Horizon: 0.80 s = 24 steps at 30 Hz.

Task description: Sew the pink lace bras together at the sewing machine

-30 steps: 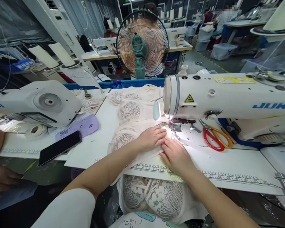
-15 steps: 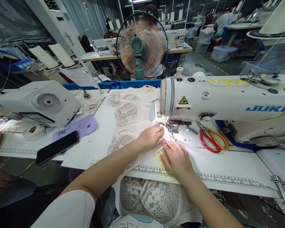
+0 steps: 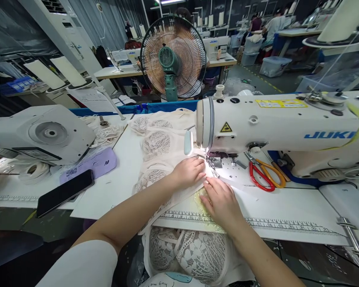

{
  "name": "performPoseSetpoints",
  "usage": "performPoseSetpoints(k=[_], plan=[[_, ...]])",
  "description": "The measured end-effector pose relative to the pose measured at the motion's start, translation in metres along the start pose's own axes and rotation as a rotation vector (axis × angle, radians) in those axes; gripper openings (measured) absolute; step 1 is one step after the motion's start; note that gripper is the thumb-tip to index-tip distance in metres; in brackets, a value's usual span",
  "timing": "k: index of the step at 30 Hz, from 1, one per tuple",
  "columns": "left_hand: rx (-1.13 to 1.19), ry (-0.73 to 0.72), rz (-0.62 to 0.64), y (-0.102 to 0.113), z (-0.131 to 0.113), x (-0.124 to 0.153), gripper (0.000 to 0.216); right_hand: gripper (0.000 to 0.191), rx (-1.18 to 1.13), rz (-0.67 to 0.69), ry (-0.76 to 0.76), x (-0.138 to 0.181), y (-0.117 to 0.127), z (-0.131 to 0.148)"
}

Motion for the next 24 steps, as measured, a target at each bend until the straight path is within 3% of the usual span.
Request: performPoseSetpoints(k=[14,19,24], plan=[[-0.047,-0.020,0.036,0.002,0.013,-0.012,0.039,0.043,-0.011,0.084,-0.071,-0.002,-0.010,-0.005],[0.005,-0.166,0.031,0.013,-0.001,-0.012,0.027,0.044,-0.020,0.077,-0.092,-0.002,-0.012,-0.006],[-0.015,-0.345,0.020,0.015,-0.024,0.008,0.025,0.036,-0.069,-0.015,-0.105,-0.001,-0.007,-0.010]])
Point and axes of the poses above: each hand's wrist, its own x-axis away from the middle knuckle, its own y-axis out of the back of the hand, z = x × y, the point moved 7 cm from there along -x, towards the middle knuckle, and after that the axes turned 2 degrees about -y, right-handed, at the moved point
